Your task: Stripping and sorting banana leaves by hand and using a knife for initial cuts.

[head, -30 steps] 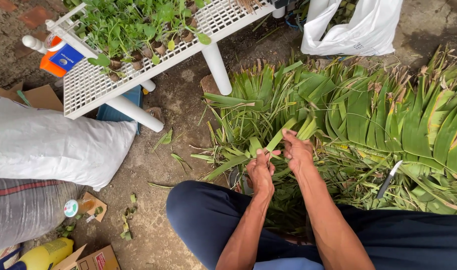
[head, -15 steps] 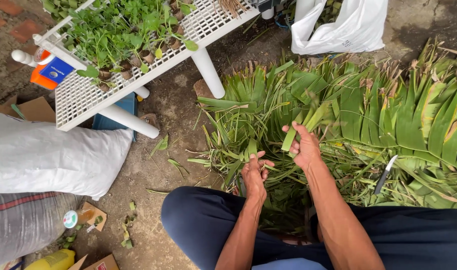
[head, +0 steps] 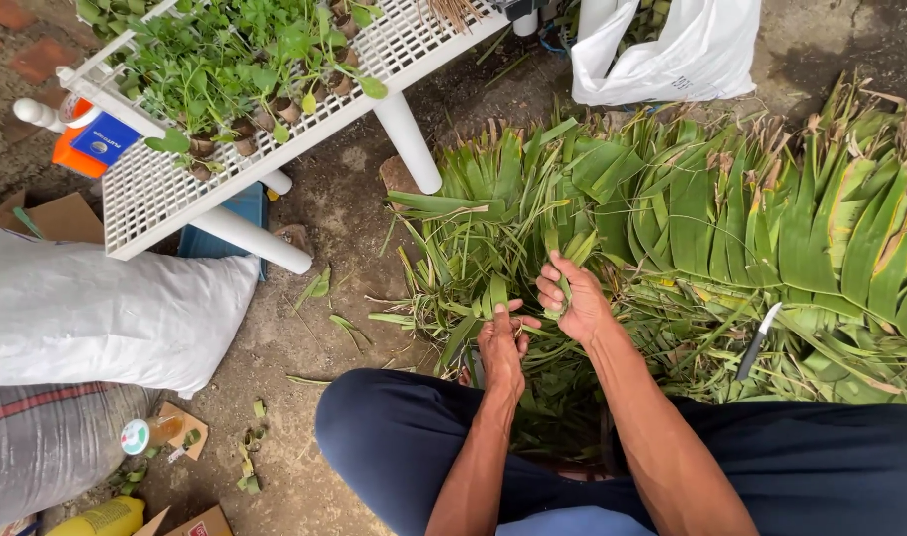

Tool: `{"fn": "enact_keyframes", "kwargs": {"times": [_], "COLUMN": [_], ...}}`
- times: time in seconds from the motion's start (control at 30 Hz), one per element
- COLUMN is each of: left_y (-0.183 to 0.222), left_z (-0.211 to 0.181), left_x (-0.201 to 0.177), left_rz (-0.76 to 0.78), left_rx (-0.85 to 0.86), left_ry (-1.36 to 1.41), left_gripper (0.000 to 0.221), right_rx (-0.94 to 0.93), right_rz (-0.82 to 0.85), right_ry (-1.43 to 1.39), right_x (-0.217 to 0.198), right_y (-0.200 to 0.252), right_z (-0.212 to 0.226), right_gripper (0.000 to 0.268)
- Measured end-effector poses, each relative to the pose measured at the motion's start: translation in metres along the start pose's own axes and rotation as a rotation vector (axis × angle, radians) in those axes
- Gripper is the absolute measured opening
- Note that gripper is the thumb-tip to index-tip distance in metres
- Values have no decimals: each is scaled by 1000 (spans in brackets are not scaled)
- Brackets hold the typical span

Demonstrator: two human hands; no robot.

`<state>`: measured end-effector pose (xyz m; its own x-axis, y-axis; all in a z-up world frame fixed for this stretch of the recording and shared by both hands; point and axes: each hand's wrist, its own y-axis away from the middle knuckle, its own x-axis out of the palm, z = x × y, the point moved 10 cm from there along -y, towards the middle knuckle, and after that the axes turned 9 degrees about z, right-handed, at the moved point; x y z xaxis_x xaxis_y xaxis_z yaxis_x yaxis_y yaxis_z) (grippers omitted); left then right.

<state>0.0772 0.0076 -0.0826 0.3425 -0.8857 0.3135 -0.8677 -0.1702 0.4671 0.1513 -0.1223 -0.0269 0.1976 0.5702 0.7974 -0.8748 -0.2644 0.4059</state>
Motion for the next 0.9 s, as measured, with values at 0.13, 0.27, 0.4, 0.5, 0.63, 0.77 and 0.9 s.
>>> {"fn": "enact_keyframes", "kwargs": {"times": [0.13,0.27,0.4,0.5,0.63,0.77,0.9], "left_y": [-2,-7,-5,-6,-5,5,-9], "left_z": [4,10,6,7,8,-6,18], "left_x": [-6,-18,-22,-26,-34,-15,-27], "left_rz": [-32,-87,-143,-179,-266,-266,-174], "left_rx": [-6,-8,-15,-8,-14,-53,-27], "left_ry": [52,100,100,109,110,-17,9], "left_gripper": [40,40,42,41,40,38,38], "right_rx": [75,64,113,138,87,1,29], "right_rz": [157,255,294,283,207,19,-215], "right_ry": [-106,-189,-124,32,65,167,441], "right_x": [-14,-23,-20,-12,-13,-11,-42], "right_y": [-14,-24,-20,-12,-5,11,10], "right_z": [-21,-35,-53,-60,-65,-62,-39], "right_gripper": [12,29,24,21,8,23,25]}}
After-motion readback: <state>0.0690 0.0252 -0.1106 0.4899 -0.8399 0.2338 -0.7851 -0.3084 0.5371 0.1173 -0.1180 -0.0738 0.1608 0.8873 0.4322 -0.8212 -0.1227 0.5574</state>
